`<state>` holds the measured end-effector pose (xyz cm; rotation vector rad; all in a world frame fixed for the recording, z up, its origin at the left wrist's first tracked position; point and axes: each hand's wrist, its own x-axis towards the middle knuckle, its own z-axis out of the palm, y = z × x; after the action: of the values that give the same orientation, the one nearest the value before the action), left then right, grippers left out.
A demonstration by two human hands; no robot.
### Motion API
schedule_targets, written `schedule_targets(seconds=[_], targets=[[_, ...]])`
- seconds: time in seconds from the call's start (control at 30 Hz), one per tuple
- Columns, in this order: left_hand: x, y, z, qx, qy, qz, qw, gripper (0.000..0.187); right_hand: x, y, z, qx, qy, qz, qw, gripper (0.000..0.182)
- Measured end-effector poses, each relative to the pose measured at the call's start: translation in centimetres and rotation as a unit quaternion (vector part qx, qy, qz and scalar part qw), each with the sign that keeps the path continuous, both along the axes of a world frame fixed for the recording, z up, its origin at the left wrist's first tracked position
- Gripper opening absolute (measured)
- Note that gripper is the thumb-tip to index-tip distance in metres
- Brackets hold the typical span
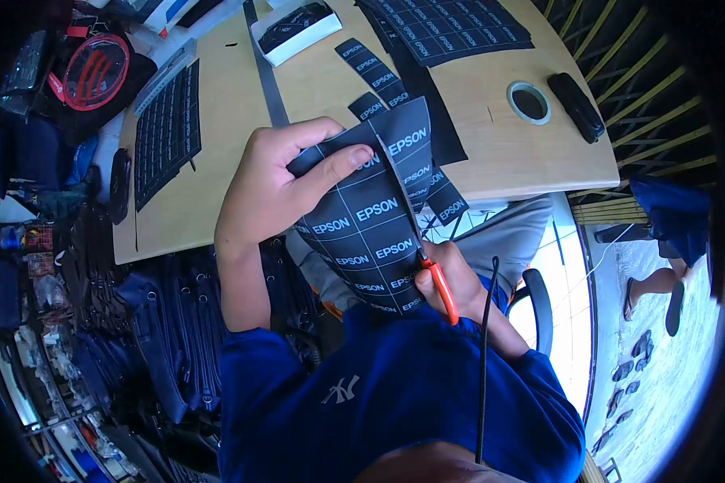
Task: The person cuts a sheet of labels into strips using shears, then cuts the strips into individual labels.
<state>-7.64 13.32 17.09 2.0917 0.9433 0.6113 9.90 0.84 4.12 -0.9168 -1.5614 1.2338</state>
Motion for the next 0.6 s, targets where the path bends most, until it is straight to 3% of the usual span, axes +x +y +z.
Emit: schedule_targets(seconds=[0.23,0.33,0.6], targets=[[0.0,0.6,0.1,-0.003,-0.026,0.02,0.999,0.02,0.3,0.3,0.3,-0.053,-0.039,0.024,0.998,0.034],[-0.4,1.0,0.0,-0.005,-0.03,0.015,0.999,0.019,-0.7,0.8,-0.6,0.029,0.015,-0.025,0.999,0.034],[-0.6,2.4,1.2,0.022,-0.028,-0.009,0.999,0.019,-1.0,2.3,0.9,0.019,0.027,-0.018,0.999,0.051]])
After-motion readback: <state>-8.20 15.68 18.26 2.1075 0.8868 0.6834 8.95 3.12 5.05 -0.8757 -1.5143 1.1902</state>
